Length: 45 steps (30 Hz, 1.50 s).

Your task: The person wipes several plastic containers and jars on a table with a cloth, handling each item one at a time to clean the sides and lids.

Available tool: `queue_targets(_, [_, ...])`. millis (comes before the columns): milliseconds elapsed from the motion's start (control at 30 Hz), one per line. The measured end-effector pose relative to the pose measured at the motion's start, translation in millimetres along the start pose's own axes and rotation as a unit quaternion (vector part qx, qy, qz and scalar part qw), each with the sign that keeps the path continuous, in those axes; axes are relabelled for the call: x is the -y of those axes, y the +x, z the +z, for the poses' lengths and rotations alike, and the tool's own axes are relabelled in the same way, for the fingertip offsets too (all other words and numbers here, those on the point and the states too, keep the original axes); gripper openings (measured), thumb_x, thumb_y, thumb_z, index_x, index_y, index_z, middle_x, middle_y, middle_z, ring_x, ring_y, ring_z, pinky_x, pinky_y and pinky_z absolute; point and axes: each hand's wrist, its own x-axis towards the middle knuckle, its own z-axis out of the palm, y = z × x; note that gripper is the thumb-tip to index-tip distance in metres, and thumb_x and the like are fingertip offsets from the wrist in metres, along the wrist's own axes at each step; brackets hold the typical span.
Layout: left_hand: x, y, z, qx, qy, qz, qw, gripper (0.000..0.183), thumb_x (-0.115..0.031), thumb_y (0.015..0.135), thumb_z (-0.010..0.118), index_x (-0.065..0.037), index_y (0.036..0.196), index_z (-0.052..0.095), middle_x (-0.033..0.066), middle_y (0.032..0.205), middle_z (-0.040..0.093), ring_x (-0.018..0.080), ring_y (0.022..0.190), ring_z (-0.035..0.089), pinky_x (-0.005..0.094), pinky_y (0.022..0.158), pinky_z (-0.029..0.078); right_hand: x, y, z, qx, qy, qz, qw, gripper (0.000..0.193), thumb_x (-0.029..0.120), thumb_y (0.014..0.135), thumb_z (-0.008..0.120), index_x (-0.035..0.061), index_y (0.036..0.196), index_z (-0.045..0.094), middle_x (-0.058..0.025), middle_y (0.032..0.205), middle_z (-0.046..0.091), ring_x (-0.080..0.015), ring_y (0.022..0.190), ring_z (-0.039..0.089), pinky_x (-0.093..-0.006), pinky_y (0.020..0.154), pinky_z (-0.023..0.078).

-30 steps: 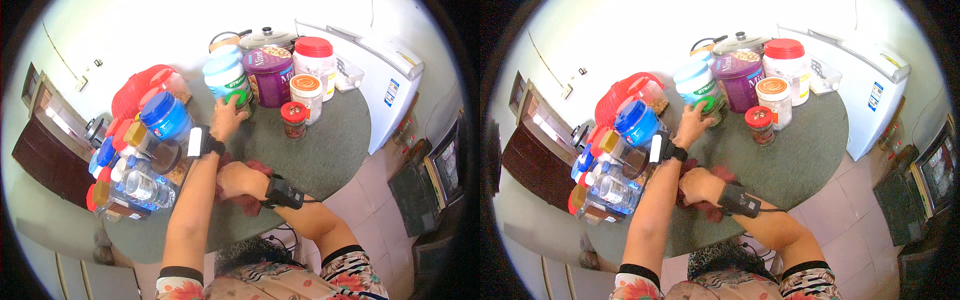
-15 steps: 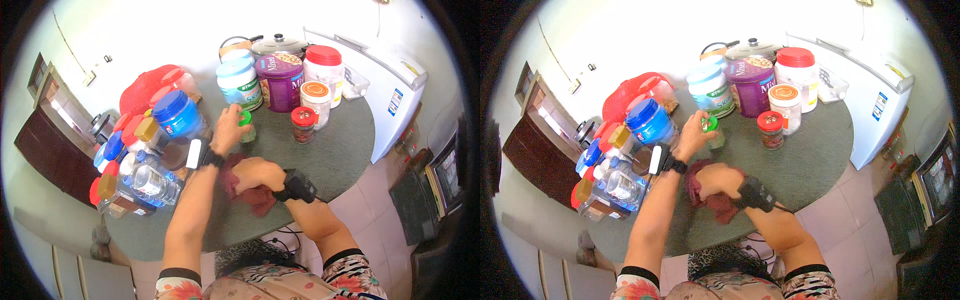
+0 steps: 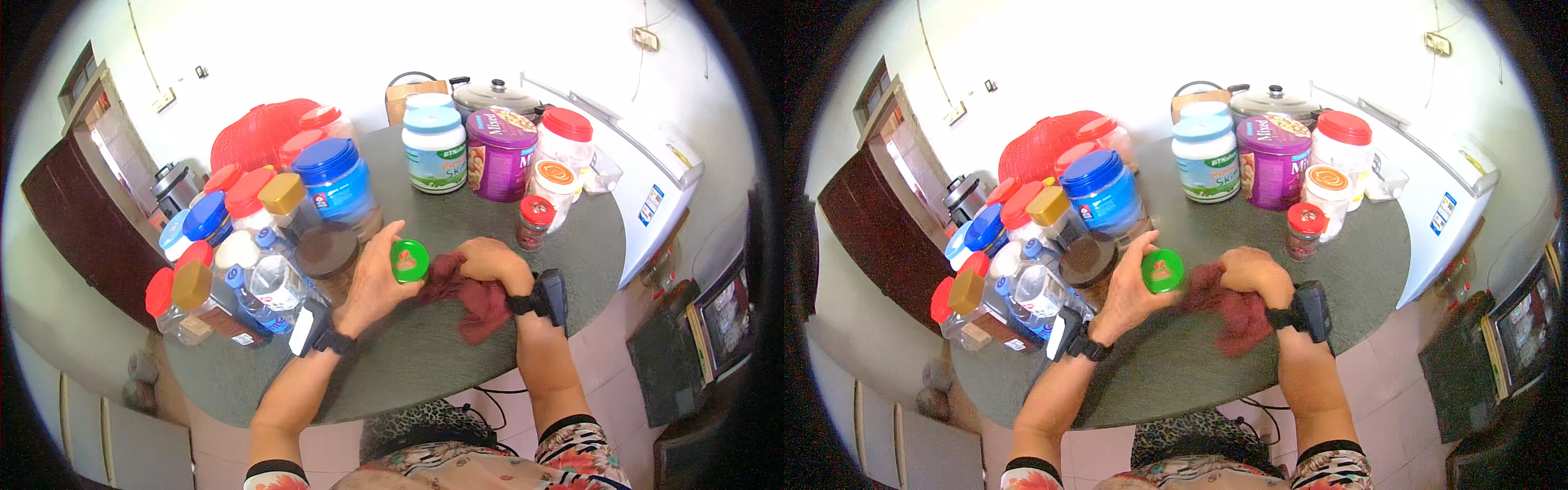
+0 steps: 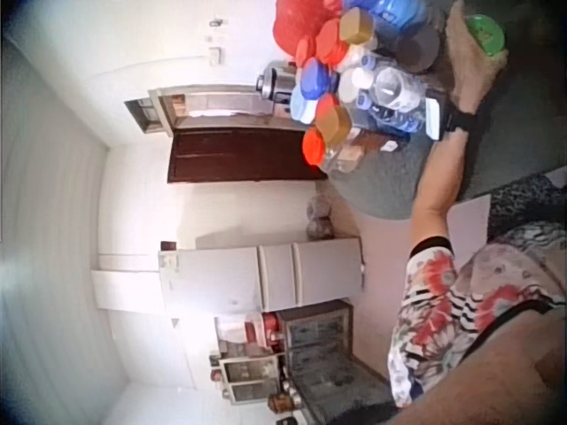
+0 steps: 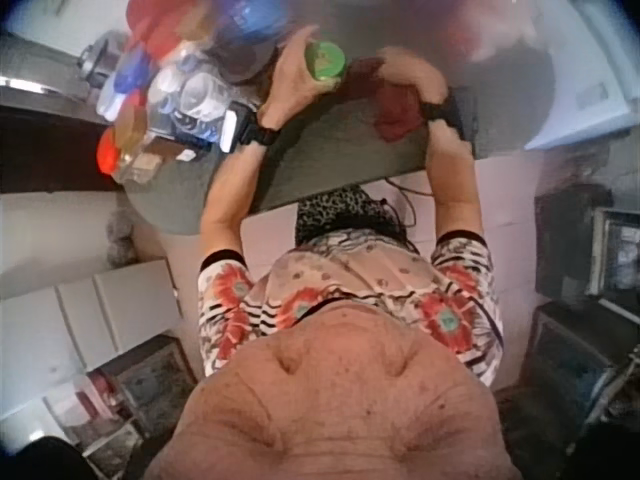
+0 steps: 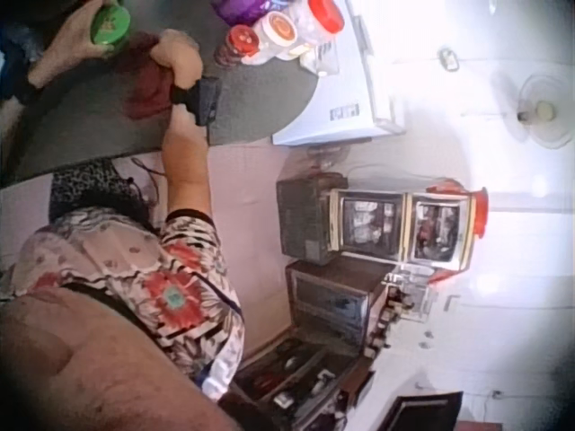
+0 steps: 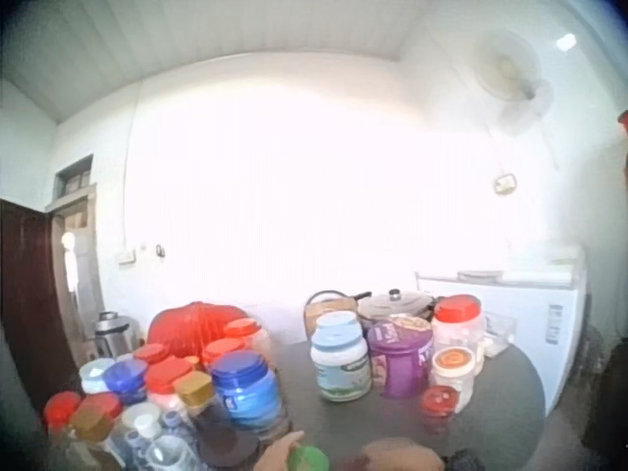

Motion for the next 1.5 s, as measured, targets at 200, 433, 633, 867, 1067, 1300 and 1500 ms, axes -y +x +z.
queue_targets(200, [-2.9,-19.1,5.4,-0.022,-0.027,-0.006,0.999,0.087,-0.016,0.064,0.082,-0.003,0.138,0.039,0.0167,0.117,0.056,0.0308,0.111,0.056,0.0397,0.096,0.045,-0.7,6.8,-0.5,-0.184,0.014,0.066,0.981,0.031,0.022,0.082,0.059,0.0057,0.107,0.067,-0.0225,0.106,0.067,-0.0404,0.101,0.063,-0.0467,0.086,0.050])
queue_targets(433, [8.2,-23.2,23.1,-0.064,-0.131,-0.080,0.986,0.083,-0.019,0.069,0.081,-0.002,0.138,0.038,0.0175,0.121,0.055,0.0330,0.112,0.056,0.0413,0.097,0.044,41.6,-24.3,-14.8,-0.308,0.315,-0.113,0.891,0.028,0.012,0.088,0.055,-0.0020,0.111,0.062,-0.0209,0.107,0.067,-0.0382,0.102,0.063,-0.0415,0.089,0.049])
queue_targets(633, [36.6,-24.7,38.4,-0.042,-0.160,-0.017,0.986,0.076,-0.030,0.077,0.080,-0.007,0.137,0.041,0.0177,0.127,0.058,0.0316,0.121,0.055,0.0397,0.099,0.045,84.0,-33.0,2.3,-0.206,0.206,-0.336,0.896,0.036,0.010,0.087,0.057,0.0084,0.124,0.058,-0.0142,0.124,0.061,-0.0342,0.118,0.055,-0.0432,0.101,0.043])
queue_targets(867, [34.0,-35.6,56.0,-0.057,-0.182,-0.069,0.979,0.063,-0.021,0.084,0.073,-0.005,0.137,0.044,0.0143,0.132,0.054,0.0283,0.122,0.053,0.0386,0.102,0.042,71.5,0.1,9.8,-0.278,0.069,-0.291,0.913,0.034,0.019,0.088,0.057,0.0084,0.121,0.058,-0.0147,0.122,0.061,-0.0362,0.118,0.054,-0.0447,0.100,0.043])
queue_targets(1067, [35.2,-33.7,48.6,-0.026,-0.222,-0.119,0.967,0.073,-0.028,0.076,0.079,-0.004,0.134,0.042,0.0207,0.118,0.059,0.0374,0.108,0.059,0.0424,0.090,0.047,48.5,18.4,14.3,-0.299,0.241,-0.235,0.893,0.029,0.017,0.090,0.055,0.0021,0.114,0.060,-0.0155,0.112,0.064,-0.0326,0.105,0.060,-0.0401,0.091,0.047])
queue_targets(1300, [28.8,-37.4,42.4,-0.003,-0.158,-0.101,0.982,0.085,-0.025,0.071,0.083,-0.006,0.137,0.034,0.0200,0.123,0.058,0.0345,0.116,0.058,0.0417,0.097,0.045,30.1,16.3,25.9,-0.084,0.537,0.046,0.838,0.027,0.016,0.094,0.051,-0.0048,0.101,0.066,-0.0068,0.088,0.068,-0.0133,0.081,0.062,-0.0303,0.073,0.049])
queue_targets(1500, [31.7,-38.0,48.1,-0.049,-0.144,-0.050,0.987,0.061,-0.022,0.071,0.080,-0.003,0.121,0.050,0.0198,0.113,0.060,0.0406,0.104,0.059,0.0430,0.088,0.048,65.7,-3.1,1.1,-0.192,0.298,-0.196,0.914,0.038,0.016,0.093,0.053,-0.0003,0.127,0.055,-0.0153,0.127,0.057,-0.0236,0.113,0.056,-0.0347,0.098,0.044])
